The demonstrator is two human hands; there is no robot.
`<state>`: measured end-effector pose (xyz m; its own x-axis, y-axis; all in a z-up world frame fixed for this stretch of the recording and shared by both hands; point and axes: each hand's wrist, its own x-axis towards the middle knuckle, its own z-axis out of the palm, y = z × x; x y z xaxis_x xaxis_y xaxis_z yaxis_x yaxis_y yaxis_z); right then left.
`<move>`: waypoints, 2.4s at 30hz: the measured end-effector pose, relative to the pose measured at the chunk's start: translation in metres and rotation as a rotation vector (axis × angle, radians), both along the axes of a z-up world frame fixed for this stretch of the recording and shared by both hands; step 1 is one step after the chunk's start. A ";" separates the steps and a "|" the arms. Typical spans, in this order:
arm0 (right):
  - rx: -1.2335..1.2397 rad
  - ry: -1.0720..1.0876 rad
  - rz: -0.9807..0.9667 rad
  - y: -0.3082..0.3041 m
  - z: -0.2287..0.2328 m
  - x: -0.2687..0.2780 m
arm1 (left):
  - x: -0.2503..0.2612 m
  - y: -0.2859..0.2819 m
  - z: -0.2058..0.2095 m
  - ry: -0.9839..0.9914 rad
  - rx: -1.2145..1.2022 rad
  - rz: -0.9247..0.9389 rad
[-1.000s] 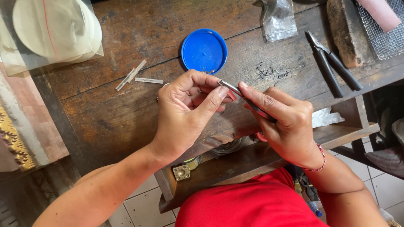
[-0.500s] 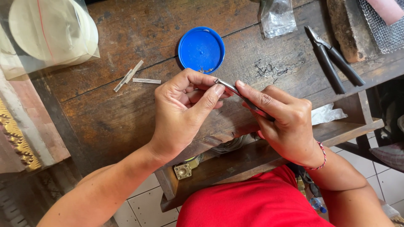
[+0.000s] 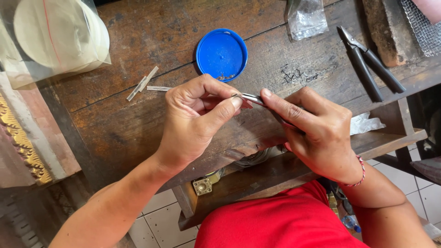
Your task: Using pliers to peel a protective or transfer layer from small decorative metal strips on a workbench.
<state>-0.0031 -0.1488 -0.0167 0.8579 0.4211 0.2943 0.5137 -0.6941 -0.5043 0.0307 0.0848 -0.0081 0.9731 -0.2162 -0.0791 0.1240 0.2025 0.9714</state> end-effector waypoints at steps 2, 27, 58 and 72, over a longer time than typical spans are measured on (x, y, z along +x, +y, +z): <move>-0.003 -0.012 0.013 -0.003 0.001 0.002 | 0.000 0.000 0.003 -0.006 -0.005 -0.022; -0.011 0.041 0.045 -0.008 0.000 0.006 | 0.003 0.003 0.000 0.035 0.049 -0.066; 0.009 0.078 -0.017 0.001 -0.007 -0.004 | -0.011 -0.013 -0.007 0.100 -0.175 0.068; -0.236 -0.108 0.141 -0.011 0.024 0.020 | 0.034 0.052 -0.001 -0.599 0.305 0.351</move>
<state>0.0166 -0.1599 0.0078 0.7549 0.6019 0.2606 0.6556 -0.7036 -0.2740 0.0646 0.1369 -0.0091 0.8762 0.0610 0.4781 -0.4648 -0.1555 0.8717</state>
